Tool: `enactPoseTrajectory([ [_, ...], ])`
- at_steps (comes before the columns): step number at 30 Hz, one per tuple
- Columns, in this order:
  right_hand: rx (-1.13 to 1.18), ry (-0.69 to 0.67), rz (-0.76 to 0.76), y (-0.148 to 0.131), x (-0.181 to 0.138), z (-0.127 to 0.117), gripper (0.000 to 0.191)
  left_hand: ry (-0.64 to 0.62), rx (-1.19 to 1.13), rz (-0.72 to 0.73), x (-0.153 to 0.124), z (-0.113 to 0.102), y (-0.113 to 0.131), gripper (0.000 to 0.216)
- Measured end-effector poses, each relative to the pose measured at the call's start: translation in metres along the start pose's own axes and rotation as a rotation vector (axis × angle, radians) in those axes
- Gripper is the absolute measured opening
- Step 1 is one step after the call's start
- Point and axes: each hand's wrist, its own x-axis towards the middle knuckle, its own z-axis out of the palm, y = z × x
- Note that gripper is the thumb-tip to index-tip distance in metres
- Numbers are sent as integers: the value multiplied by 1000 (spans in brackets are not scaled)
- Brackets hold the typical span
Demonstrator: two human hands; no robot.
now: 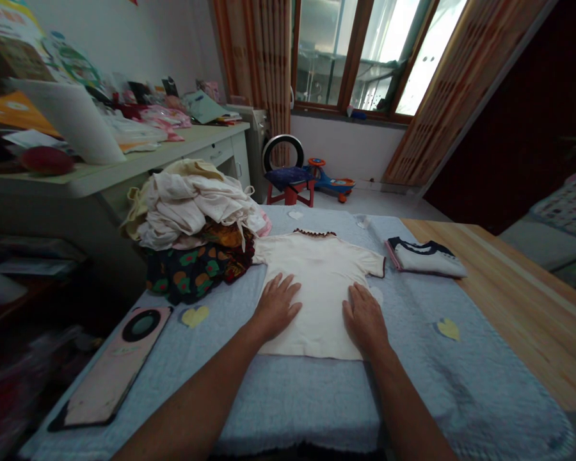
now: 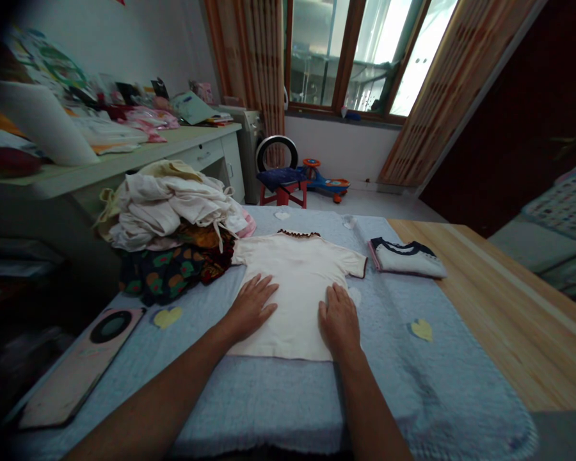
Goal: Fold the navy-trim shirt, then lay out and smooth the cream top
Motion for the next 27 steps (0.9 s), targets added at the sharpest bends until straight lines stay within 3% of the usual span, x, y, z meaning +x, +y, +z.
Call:
enactPoseTrajectory([
  [15,214,108,-61,8,1,-2,32,17,2,9,1,5,-3,47],
  [27,-26,-43,-20,-3,0,-6,47,1,0,-3,0,0,0,47],
])
